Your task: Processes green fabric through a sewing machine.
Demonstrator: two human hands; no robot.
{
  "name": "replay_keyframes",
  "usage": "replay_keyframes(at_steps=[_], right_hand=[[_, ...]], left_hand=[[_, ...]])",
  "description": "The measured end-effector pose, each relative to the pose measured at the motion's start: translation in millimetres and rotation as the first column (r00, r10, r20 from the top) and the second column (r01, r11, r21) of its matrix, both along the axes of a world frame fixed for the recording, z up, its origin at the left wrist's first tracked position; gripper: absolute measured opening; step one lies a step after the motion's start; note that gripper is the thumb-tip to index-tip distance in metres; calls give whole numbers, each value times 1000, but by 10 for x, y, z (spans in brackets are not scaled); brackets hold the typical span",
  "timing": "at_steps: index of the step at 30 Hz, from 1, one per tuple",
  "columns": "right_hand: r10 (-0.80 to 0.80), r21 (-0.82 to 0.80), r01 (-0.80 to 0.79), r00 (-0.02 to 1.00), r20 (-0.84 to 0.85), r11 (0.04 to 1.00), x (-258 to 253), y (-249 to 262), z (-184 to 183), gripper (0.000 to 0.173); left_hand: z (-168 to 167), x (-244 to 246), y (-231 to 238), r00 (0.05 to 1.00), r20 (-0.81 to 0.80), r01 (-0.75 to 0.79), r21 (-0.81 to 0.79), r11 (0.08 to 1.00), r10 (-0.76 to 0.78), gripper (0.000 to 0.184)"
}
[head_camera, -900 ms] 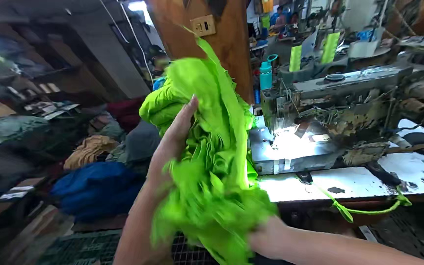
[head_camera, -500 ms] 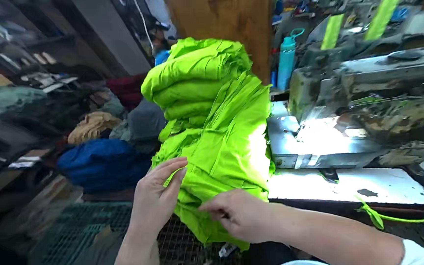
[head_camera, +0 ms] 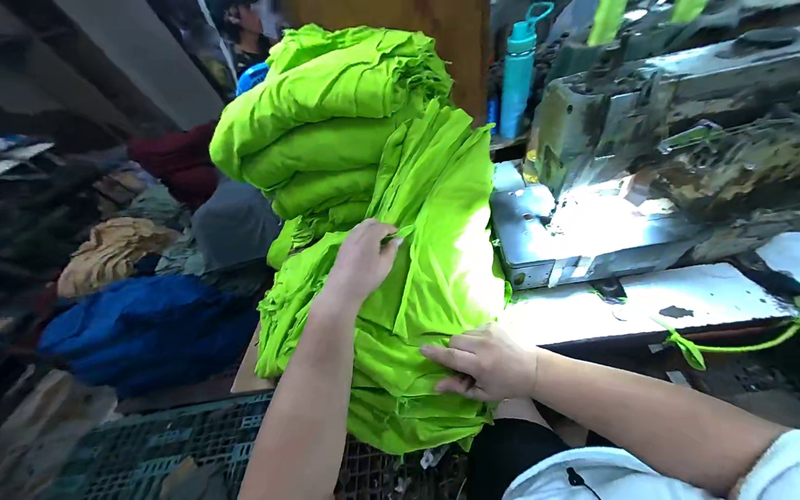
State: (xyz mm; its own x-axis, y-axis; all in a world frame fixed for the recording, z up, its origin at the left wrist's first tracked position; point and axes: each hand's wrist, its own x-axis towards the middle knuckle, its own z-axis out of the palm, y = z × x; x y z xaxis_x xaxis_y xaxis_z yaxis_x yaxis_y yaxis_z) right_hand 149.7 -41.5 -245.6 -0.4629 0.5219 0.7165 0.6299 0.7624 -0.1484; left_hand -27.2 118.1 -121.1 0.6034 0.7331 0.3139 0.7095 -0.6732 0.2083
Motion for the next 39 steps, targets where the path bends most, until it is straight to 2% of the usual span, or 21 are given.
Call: replay_keyframes(at_steps=[3,6,9,11,14,15,17,19,20,21,24,25,27,28,29,30,31,33,35,36,39], right_hand=[[-12,-134,-19,974,-228,991,336,-181,-76,71],[-67,-225,10,967,-248,974,476,-308,-223,82],[-59,-51,48,967,-248,998,271,-295,-31,76],[-36,52,51,968,-250,997,115,-231,170,71],[-44,105,68,975,-218,992,-70,-127,316,67],[-69,93,86,982,-178,992,-138,-97,300,62],[-130,24,131,990,-48,991,-277,-39,140,52],[-160,-3,160,986,36,987,-373,-12,-94,53],[-166,-4,167,985,46,986,-389,-15,-142,55],[-159,-19,160,986,46,987,-377,-9,-134,57],[-59,-203,63,998,25,977,-330,-5,-27,61],[2,-293,-4,1000,-9,956,-307,6,19,61],[104,-436,-176,977,-184,883,-170,20,140,51],[118,-475,-274,936,-333,836,-47,-13,202,42],[101,-453,-372,850,-518,810,93,-88,235,36],[68,-384,-429,734,-676,817,239,-196,239,35],[38,-321,-440,636,-771,838,415,-331,243,38],[45,-248,-425,571,-820,871,829,-597,230,56],[61,-277,-426,627,-777,861,1206,-809,217,74],[30,-334,-408,670,-742,850,1346,-902,206,71],[-149,-493,-227,777,-612,840,1638,-1064,157,35]], left_hand=[[70,-83,-129,994,112,-8,32,999,4,30],[267,-201,-274,880,467,-64,-59,996,84,34],[602,-394,-239,678,710,-128,-140,982,190,22],[784,-551,-195,559,794,-192,-157,969,240,14],[869,-858,-89,446,856,-281,-144,949,262,19],[817,-892,-75,474,832,-346,-125,930,288,24],[545,-806,-120,642,660,-467,-67,882,390,37],[121,-572,-125,800,322,-492,-130,861,507,39],[-86,-464,-56,852,174,-470,-165,867,494,34],[-227,-392,12,883,110,-437,-167,884,457,33],[-163,-413,89,899,217,-358,-139,923,381,38],[-80,-470,112,923,236,-296,-71,953,304,41],[41,-527,171,964,265,-42,201,979,-13,39],[261,-309,-101,960,279,-17,144,989,-24,35],[500,58,-549,953,297,-71,38,997,57,32],[618,371,-935,944,329,-39,-12,999,41,28],[606,612,-1256,927,373,61,-43,997,-41,22],[289,969,-1722,858,442,337,-103,936,-261,14],[-146,1247,-1918,785,478,513,-144,846,-394,13],[-344,1350,-1945,773,496,535,-173,827,-396,15],[-713,1551,-1990,740,637,532,-355,768,-218,26]])
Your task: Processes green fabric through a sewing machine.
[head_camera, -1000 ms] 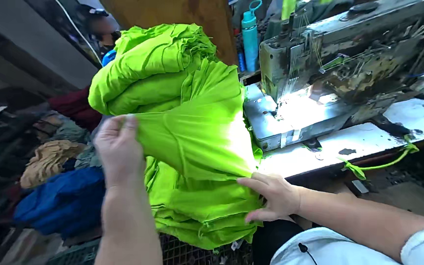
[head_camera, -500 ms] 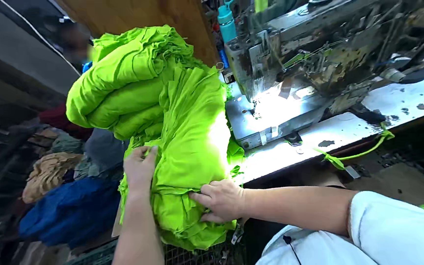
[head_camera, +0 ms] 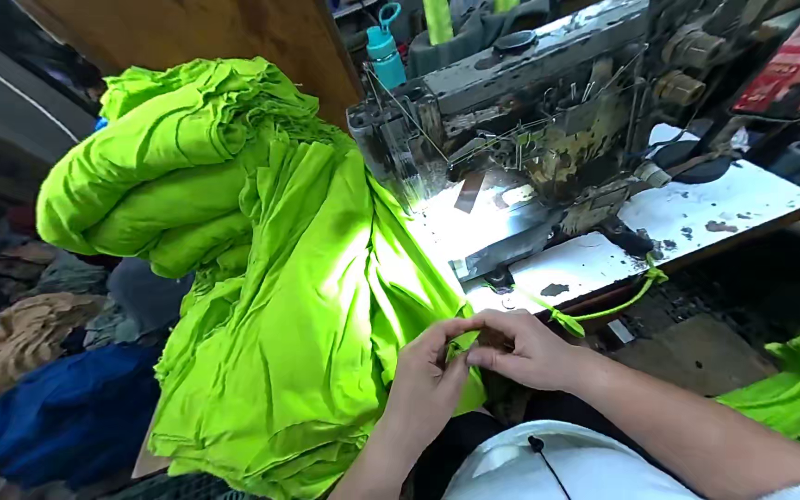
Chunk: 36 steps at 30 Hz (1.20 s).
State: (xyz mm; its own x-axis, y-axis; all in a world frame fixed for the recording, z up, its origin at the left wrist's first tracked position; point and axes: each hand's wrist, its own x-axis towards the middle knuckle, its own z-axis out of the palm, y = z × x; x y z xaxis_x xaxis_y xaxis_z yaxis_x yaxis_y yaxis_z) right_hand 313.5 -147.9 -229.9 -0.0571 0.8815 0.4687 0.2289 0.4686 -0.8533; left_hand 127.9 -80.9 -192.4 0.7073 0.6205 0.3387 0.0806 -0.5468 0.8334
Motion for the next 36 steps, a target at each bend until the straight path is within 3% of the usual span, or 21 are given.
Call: replay_keyframes(at_steps=[2,7,10,12,16,20,22,24,25,26,28,29,30,32,34,36], right_hand=[[-94,4,94,994,49,996,148,-31,-58,26],[-123,-98,117,990,-65,988,383,-36,-202,24],[-207,-164,173,954,-216,971,388,-101,-314,24],[-173,-211,115,944,-282,971,403,-185,-375,23],[-73,-237,23,976,-204,971,264,-274,-432,44],[-182,-74,175,977,-114,982,265,-249,-425,23],[-245,12,245,970,-5,969,335,-267,-444,13],[-357,13,361,918,172,933,383,-247,-505,11],[-392,-9,401,900,192,916,384,-211,-549,11],[-403,-54,414,904,139,909,369,-172,-567,11],[-338,-216,300,925,-172,929,310,-104,-432,8],[-277,-315,152,873,-401,937,283,-76,-306,8],[-207,-361,-36,763,-612,932,276,-38,-198,9],[-13,-236,-414,475,-880,879,315,37,-121,8],[162,-21,-661,215,-963,750,358,93,-155,17],[207,31,-710,163,-965,703,354,108,-171,21]], left_hand=[[-151,96,-71,997,26,-65,-135,989,69,30],[-255,178,-196,999,-6,-42,-484,874,44,11],[-260,228,-185,993,47,-76,-437,896,107,12],[-288,289,-175,983,108,-88,-426,900,148,16],[-354,419,-195,990,66,-85,-432,898,125,11],[-337,328,-140,997,33,-58,-298,953,71,8],[-246,208,-134,978,190,20,-505,863,89,10],[-159,81,-140,896,433,256,-691,676,103,13],[-142,30,-135,847,522,354,-698,622,104,15],[-148,-6,-115,826,558,383,-662,644,82,16],[-204,-48,-43,891,451,197,-471,860,43,14],[-225,-72,-6,929,363,60,-355,933,78,12],[-219,-88,27,940,306,-52,-308,950,150,10],[-161,-111,72,908,305,-132,-440,888,287,6],[-114,-151,88,859,375,-52,-614,788,349,9],[-111,-214,91,827,438,29,-661,750,353,12]])
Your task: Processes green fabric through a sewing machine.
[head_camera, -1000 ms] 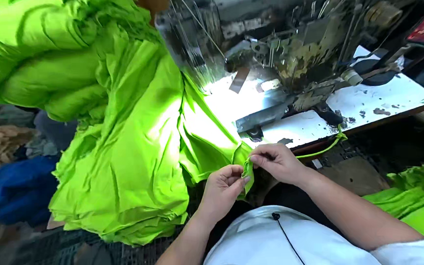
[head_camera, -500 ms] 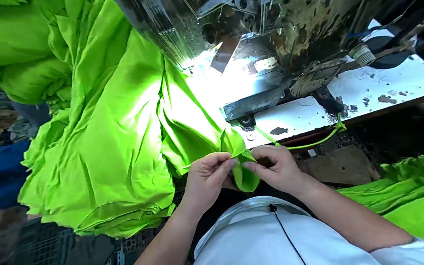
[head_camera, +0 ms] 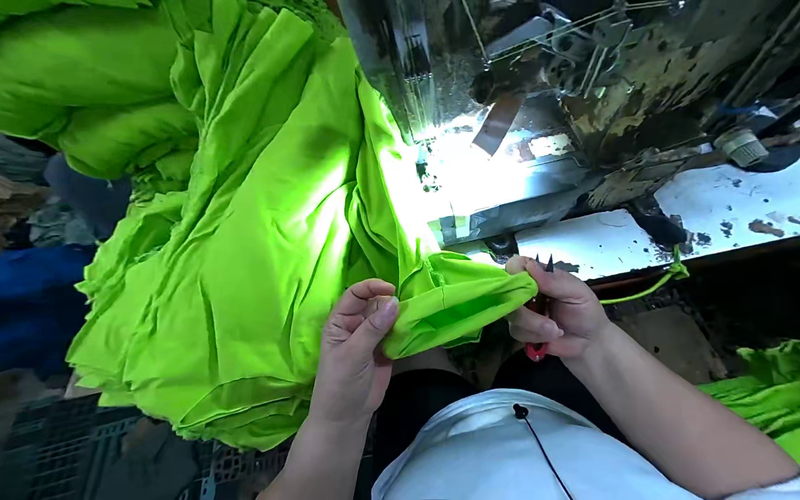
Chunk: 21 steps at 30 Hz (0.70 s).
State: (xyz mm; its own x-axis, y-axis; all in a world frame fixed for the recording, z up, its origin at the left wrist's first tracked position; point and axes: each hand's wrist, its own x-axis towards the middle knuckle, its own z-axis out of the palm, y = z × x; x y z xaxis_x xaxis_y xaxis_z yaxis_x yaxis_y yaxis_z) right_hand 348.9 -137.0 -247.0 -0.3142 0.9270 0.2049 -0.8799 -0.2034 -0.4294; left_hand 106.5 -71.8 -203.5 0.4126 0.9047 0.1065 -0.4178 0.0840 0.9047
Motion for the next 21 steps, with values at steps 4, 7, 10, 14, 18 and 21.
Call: replay_keyframes(at_steps=[4,7,10,14,18,21], right_hand=[[-213,-55,243,923,320,968,-37,-87,193,8],[-331,89,330,814,478,940,-37,-138,292,7],[-486,323,367,591,644,873,-49,-151,385,18],[-785,779,236,-92,613,581,-211,-218,465,17],[-860,959,-11,-445,249,283,-461,-84,413,18],[-911,977,-35,-369,183,211,-728,204,592,17]], left_hand=[[-73,-147,37,993,28,106,147,984,-111,13],[-75,-235,79,985,-104,164,294,941,-139,14],[-66,-253,47,972,-233,72,421,904,31,20],[-155,-272,34,907,-271,-81,636,767,321,16],[-361,-204,72,890,-173,-246,595,765,421,13],[17,63,123,932,-64,-360,-41,932,358,24]])
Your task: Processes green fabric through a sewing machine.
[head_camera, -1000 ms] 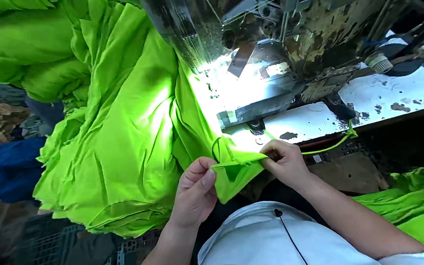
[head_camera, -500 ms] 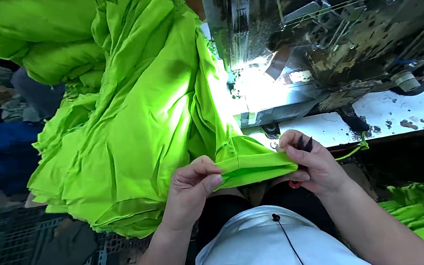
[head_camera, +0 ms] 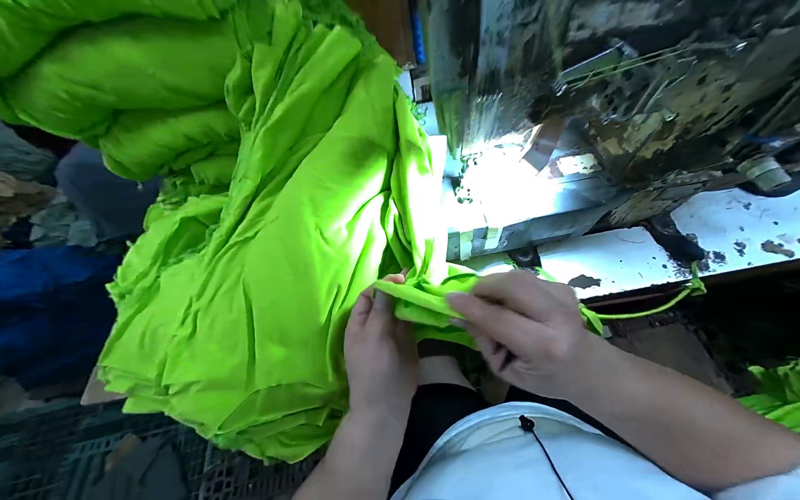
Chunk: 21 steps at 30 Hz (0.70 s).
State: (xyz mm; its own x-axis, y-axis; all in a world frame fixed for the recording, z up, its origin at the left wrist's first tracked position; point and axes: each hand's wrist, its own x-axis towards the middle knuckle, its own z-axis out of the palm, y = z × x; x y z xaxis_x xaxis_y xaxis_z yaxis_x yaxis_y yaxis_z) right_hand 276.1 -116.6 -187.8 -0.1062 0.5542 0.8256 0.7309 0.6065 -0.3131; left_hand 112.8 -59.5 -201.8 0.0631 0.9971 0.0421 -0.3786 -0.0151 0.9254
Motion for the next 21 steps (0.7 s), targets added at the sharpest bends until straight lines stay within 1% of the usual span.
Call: replay_keyframes(at_steps=[1,2,3,4,5,6,7,8,9,10,11,12,13,14,15,16,17,18,19,20,21], right_hand=[[47,35,-46,999,-28,998,-91,89,108,16],[92,74,-87,993,-70,994,-172,164,215,17],[134,110,-121,984,-115,987,-233,224,307,21],[166,122,-148,974,-156,981,-266,257,376,28],[177,109,-159,967,-184,981,-271,269,409,35],[157,74,-144,965,-210,987,-257,274,385,38],[112,4,-114,965,-237,993,-223,275,304,37],[70,-116,-109,952,-297,987,-172,274,181,32],[19,-275,-141,915,-402,951,-113,276,36,27],[-54,-445,-225,845,-533,867,-46,273,-101,25],[-143,-553,-329,752,-644,765,18,258,-221,25],[-216,-586,-404,663,-716,703,64,223,-327,24],[-257,-583,-439,603,-755,684,92,173,-414,23],[-272,-566,-448,565,-779,692,113,132,-468,23],[-273,-543,-446,537,-799,712,135,115,-492,22],[-275,-524,-444,512,-814,727,161,112,-488,22],[-279,-510,-445,487,-827,736,194,121,-469,22],[-281,-499,-439,472,-836,748,235,148,-448,22],[-278,-488,-428,464,-841,760,276,188,-429,22],[-276,-479,-416,459,-844,773,308,234,-415,22],[-274,-468,-403,451,-849,786,327,279,-410,22]], left_hand=[[237,64,62,999,-17,-39,-76,996,38,28],[473,107,132,990,-91,-108,-5,994,107,30],[651,93,230,974,-156,-131,219,967,167,28],[781,67,391,952,-185,-111,538,835,245,25],[898,63,597,920,-199,-44,805,591,338,21],[992,93,774,866,-240,81,933,350,439,18],[1019,167,907,819,-309,232,949,213,484,19],[954,265,1013,774,-409,378,911,166,484,17],[813,347,1093,696,-544,528,830,180,468,16],[640,407,1150,584,-673,660,719,218,454,14],[477,454,1176,469,-766,742,611,274,439,9],[370,490,1174,357,-835,783,512,353,419,7],[336,525,1152,261,-882,780,432,453,392,5],[368,573,1133,170,-921,749,353,561,351,6],[434,638,1140,100,-954,702,268,660,281,9],[468,696,1189,82,-976,655,206,727,202,12],[390,731,1315,110,-974,637,223,738,200,13],[177,760,1546,192,-937,636,345,690,291,13],[39,814,1747,261,-910,631,413,656,322,12],[-18,887,1899,300,-898,627,439,644,321,13],[-16,960,2005,290,-911,629,412,659,293,15]])
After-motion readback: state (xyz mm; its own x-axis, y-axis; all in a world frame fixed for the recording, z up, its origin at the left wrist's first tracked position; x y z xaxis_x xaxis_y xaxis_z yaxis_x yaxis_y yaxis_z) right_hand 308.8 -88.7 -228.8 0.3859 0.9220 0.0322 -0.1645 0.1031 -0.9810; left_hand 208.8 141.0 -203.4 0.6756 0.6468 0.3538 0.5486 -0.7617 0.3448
